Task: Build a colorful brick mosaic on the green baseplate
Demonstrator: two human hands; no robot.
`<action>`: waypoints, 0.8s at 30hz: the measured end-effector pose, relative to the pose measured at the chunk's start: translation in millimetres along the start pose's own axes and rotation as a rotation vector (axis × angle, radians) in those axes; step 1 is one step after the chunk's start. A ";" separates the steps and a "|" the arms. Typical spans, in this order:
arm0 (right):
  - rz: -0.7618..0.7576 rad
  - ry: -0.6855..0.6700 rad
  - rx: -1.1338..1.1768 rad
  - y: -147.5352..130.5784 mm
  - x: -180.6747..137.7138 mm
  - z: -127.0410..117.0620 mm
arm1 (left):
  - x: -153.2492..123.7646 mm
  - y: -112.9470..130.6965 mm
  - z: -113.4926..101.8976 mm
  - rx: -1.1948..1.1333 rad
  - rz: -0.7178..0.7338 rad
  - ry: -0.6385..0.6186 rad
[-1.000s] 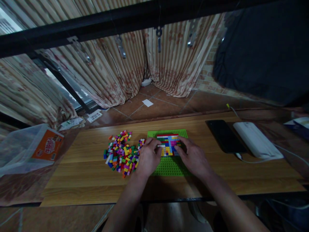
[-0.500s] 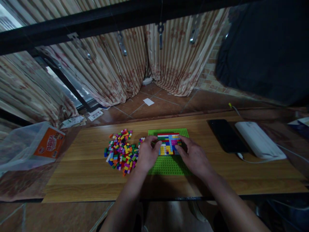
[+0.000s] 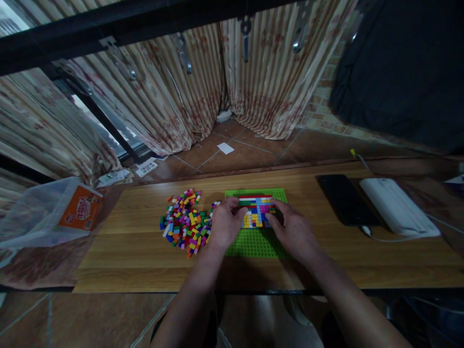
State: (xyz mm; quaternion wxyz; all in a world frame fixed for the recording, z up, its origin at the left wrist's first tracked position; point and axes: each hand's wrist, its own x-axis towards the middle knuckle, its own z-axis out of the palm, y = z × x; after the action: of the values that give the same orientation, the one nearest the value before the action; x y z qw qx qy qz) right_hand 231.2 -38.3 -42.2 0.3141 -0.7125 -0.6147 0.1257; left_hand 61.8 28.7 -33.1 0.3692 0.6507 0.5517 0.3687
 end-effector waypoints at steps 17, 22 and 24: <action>0.024 -0.060 0.071 6.5 -0.2 -3.4 | 16.7 -30.3 -72.1 0.010 0.166 0.149; 0.026 -0.051 0.011 7.5 0.8 -2.3 | 13.9 -42.1 -105.0 0.126 0.128 0.032; 0.016 -0.040 -0.006 7.6 1.0 -1.8 | 9.1 -38.4 -104.5 0.169 0.133 -0.048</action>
State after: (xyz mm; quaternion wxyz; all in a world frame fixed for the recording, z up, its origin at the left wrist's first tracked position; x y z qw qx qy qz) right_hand 238.5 -38.3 -45.2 0.2988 -0.7156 -0.6155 0.1406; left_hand -47.0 49.9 -19.0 0.3006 0.7233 0.5275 0.3289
